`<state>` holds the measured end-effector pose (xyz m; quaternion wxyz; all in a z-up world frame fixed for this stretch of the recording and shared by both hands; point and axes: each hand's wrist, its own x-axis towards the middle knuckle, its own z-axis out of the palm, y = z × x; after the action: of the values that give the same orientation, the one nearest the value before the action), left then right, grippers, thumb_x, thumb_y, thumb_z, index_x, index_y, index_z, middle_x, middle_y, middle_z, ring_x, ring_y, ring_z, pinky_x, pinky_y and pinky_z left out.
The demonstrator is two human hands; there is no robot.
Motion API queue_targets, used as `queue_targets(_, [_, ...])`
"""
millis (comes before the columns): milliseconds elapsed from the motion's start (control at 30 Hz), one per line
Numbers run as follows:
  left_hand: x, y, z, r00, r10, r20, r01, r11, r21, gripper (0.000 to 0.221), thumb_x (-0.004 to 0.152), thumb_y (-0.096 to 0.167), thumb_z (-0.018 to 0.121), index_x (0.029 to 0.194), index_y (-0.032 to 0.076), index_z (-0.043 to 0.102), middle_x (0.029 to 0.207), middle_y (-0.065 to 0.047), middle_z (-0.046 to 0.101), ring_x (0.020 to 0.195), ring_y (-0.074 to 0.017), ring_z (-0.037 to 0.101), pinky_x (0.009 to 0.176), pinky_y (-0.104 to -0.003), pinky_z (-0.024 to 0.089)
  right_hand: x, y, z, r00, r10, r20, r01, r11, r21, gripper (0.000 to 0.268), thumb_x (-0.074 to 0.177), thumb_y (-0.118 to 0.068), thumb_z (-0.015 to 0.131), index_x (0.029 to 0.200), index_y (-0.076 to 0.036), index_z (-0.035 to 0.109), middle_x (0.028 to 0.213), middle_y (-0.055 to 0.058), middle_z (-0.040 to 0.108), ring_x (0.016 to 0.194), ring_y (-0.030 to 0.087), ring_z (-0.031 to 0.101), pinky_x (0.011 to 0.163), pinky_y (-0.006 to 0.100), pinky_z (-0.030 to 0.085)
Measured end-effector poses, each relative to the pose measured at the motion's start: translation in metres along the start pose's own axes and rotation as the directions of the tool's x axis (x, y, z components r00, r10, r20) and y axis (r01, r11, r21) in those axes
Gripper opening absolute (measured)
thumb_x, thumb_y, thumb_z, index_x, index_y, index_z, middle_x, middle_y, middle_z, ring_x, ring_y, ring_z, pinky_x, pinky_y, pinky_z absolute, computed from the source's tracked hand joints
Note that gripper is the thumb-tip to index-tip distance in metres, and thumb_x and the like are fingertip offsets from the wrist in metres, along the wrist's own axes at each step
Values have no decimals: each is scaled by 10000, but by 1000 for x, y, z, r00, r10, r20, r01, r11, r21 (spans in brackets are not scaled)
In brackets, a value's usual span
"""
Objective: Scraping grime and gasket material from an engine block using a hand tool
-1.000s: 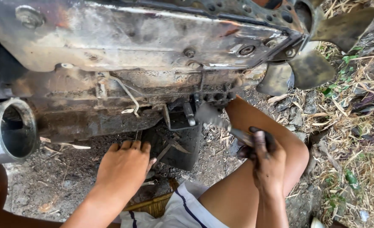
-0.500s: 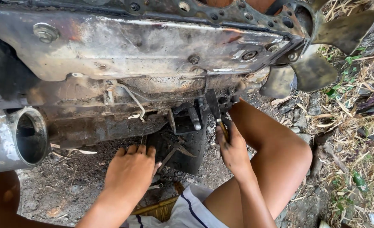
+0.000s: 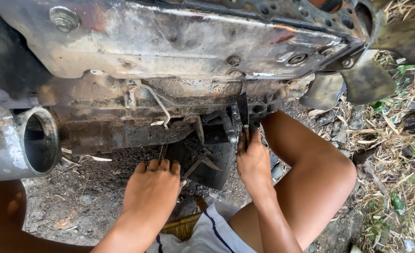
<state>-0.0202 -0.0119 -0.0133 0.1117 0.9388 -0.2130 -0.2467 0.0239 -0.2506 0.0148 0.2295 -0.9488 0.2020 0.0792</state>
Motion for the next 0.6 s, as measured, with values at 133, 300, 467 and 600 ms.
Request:
queue_targets(133, [0,2,-6,995,-33,99,33,999,1,335,1159,186,587,1392,-33,688,1315,-246,788,984,-314,836,840,-398,681,4,0,14,1000,2,-8,-2,1000,-30,290,1134,-155,518,1359,26,549,938,305,801,685,481,740,641,618,535])
queue_targets(300, [-9,4,-10,1000,-6,2,6,1000,29,366,1045,123,716,1350,-79,703,1139,-248,830,875,-296,821,769,-375,662,9,-2,23,1000,-1,1,1,1000,7,324,996,-2,494,1314,55,512,981,319,814,733,471,795,682,590,608])
queue_targets(467, [-18,7,-10,999,7,-36,-5,1000,29,315,1037,119,684,1278,-79,732,1141,-226,811,893,-286,779,788,-405,625,16,6,30,999,3,-34,-3,1000,-7,381,1007,-45,584,1362,88,558,1002,313,819,780,477,806,698,566,614])
queue_targets(600, [-20,8,-9,999,6,-53,-5,1000,25,283,983,80,717,1223,-67,752,1189,-234,800,921,-283,768,774,-391,627,21,18,33,998,-44,-39,44,999,7,303,974,1,588,1271,54,561,958,283,803,727,445,774,663,565,594])
